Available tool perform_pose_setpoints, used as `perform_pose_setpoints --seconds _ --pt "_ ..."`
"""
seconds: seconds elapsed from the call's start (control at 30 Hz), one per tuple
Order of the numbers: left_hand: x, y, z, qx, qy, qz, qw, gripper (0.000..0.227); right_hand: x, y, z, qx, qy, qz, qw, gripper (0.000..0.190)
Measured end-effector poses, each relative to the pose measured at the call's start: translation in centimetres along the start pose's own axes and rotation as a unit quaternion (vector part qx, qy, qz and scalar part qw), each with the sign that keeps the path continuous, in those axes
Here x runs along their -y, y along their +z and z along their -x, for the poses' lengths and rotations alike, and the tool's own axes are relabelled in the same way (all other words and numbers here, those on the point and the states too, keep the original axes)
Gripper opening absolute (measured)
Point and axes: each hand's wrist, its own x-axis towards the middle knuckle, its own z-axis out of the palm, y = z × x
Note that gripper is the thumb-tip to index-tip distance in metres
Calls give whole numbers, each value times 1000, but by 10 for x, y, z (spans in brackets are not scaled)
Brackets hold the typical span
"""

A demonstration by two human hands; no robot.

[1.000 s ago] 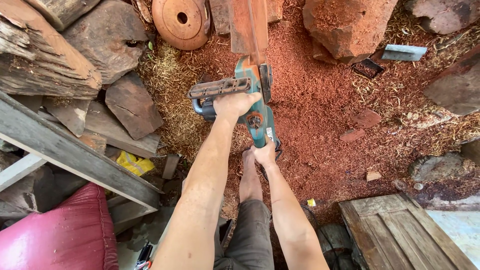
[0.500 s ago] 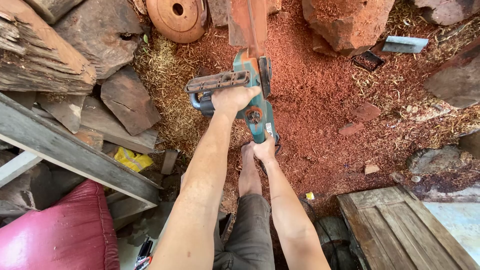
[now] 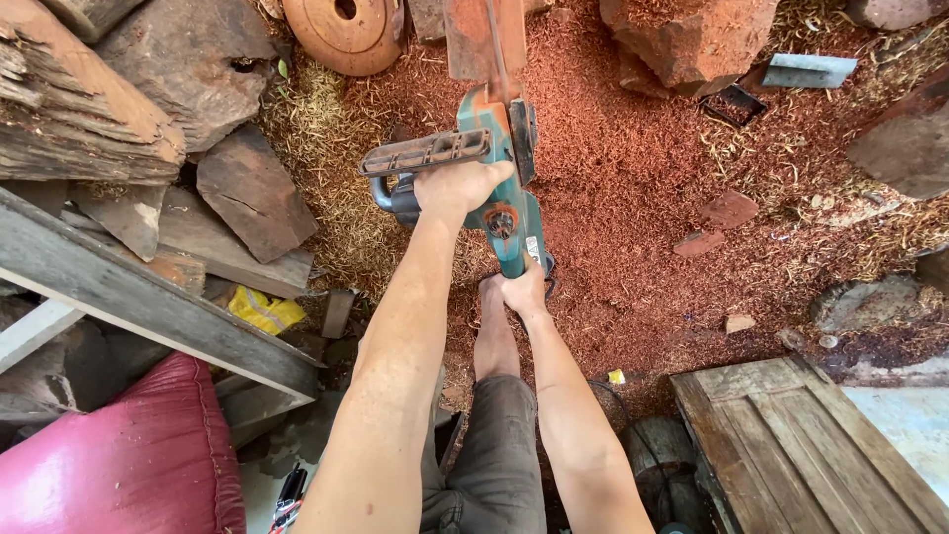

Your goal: Using a small hand-held electric chainsaw to cut blocks of wood.

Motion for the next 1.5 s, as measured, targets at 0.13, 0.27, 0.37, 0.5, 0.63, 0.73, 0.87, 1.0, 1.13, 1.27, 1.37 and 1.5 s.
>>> perform_pose_setpoints --seconds 0.13,0.27,0.37,0.5,0.63,0.73,0.87,1.0,1.13,1.27,1.37,1.5 --pt "7 13 -12 -13 14 -9 1000 64 -11 2 -4 -2 -10 -11 1000 36" --pt "11 19 -16 -36 22 -2 999 67 -23 6 -11 8 -14 -8 1000 32" --pt "6 13 -6 -25 12 -4 1000 67 -28 9 -14 16 -12 -14 1000 31" --pt "10 22 -15 -38 15 -3 999 67 -43 17 -25 23 -19 -21 999 34" --pt "18 32 -28 -69 30 -13 997 70 -42 22 -30 21 -30 -14 999 34" --pt "23 35 -35 -88 44 -9 995 72 -45 28 -33 20 -39 -19 999 33" --pt "23 33 -32 -78 38 -8 996 65 -43 28 -31 23 -32 -34 999 30" --pt "17 32 -29 -70 23 0 997 58 -40 21 -35 29 -38 -31 998 34" --pt "18 34 -30 -84 43 -6 996 57 -44 21 -41 39 -34 -24 998 37" --pt "20 38 -34 -74 26 20 997 62 -50 25 -46 41 -46 -27 998 42" --pt "24 43 -40 -88 36 31 995 69 -53 24 -51 43 -50 -20 998 42" --pt "27 49 -46 -98 51 14 994 75 -47 21 -51 51 -47 -21 997 41"
